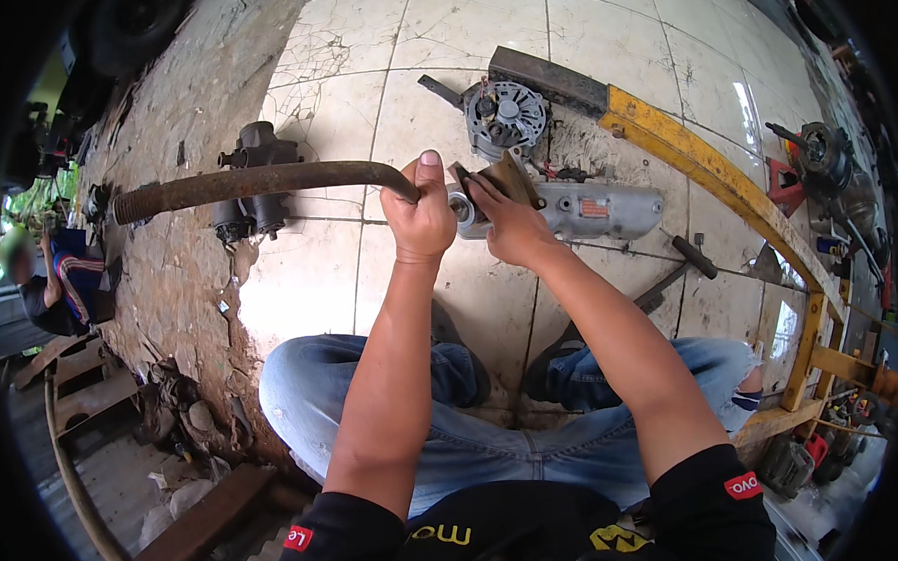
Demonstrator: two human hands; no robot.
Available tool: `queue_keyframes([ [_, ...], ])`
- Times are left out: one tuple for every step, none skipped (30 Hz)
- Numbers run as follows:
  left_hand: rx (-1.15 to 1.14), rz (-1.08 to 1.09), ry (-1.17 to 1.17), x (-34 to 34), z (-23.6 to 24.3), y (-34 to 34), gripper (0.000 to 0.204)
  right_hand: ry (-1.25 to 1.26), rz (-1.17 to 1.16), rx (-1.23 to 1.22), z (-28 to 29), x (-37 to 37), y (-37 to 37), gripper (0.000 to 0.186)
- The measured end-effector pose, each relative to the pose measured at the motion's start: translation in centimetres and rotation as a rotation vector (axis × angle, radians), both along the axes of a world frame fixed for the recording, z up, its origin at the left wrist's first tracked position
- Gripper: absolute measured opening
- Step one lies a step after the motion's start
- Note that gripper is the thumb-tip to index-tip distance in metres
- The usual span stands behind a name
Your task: The person sits on the floor and uses a metal rod to push a component out of a cylindrical mechanical part. They then use a hammer to tap the part and continue manipulating the internal components with their hands.
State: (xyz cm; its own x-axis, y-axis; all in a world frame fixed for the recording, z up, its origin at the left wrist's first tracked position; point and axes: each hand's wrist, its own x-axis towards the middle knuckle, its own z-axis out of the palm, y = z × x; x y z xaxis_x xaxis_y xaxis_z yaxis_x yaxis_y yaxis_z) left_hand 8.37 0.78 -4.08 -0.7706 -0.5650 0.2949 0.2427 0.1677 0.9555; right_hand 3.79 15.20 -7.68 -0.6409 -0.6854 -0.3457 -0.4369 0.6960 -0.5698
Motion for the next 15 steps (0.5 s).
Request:
queue_keyframes([
  [-0.01,-0.001,0.0,0.0,-0.2,0.0,0.048,0.016,-0.076,0.038,-1.0,-0.1,-0.3,0.076],
  [0.002,-0.001,-0.007,0.1,-0.2,0.0,0.048,0.018,-0.088,0.032,-1.1,0.2,-0.6,0.076],
  [0.014,-0.002,-0.014,0.2,-0.3,0.1,0.048,0.02,-0.1,0.027,-1.1,0.7,-0.9,0.076],
  [0.027,-0.002,-0.021,0.2,-0.3,0.0,0.048,0.023,-0.112,0.022,-1.1,1.2,-0.9,0.077],
  [0.013,0.003,-0.017,0.3,-0.4,-0.1,0.048,0.06,-0.073,-0.035,-1.1,1.6,-0.3,0.078],
  [-0.002,0.008,-0.013,0.3,-0.4,-0.4,0.048,0.058,-0.064,-0.018,-1.1,1.6,0.0,0.079],
  [-0.016,0.014,-0.01,0.3,-0.4,-0.6,0.047,0.056,-0.054,-0.001,-1.2,1.6,0.2,0.079],
  [-0.006,0.004,-0.013,0.3,-0.3,-0.5,0.048,0.057,-0.053,0.023,-1.0,1.6,0.6,0.08],
  [0.004,-0.007,-0.016,0.4,-0.1,-0.5,0.048,0.071,-0.048,0.046,-0.9,1.3,0.6,0.08],
  [0.014,-0.017,-0.019,0.4,0.1,-0.3,0.048,0.084,-0.043,0.068,-0.9,0.9,0.3,0.08],
  [0.026,-0.033,0.006,0.5,0.2,-0.3,0.048,0.095,-0.034,0.084,-0.9,0.8,0.0,0.08],
  [0.006,-0.038,0.006,0.5,0.0,-0.2,0.048,0.099,-0.047,0.067,-0.9,1.0,0.0,0.079],
  [-0.013,-0.043,0.006,0.5,-0.2,-0.1,0.048,0.102,-0.059,0.049,-0.9,1.3,0.1,0.079],
  [-0.034,-0.047,0.006,0.5,-0.2,0.0,0.048,0.106,-0.071,0.03,-1.1,1.5,0.1,0.078],
  [-0.037,-0.044,0.013,0.5,-0.2,0.0,0.048,0.105,-0.06,0.014,-1.3,1.5,0.1,0.079],
])
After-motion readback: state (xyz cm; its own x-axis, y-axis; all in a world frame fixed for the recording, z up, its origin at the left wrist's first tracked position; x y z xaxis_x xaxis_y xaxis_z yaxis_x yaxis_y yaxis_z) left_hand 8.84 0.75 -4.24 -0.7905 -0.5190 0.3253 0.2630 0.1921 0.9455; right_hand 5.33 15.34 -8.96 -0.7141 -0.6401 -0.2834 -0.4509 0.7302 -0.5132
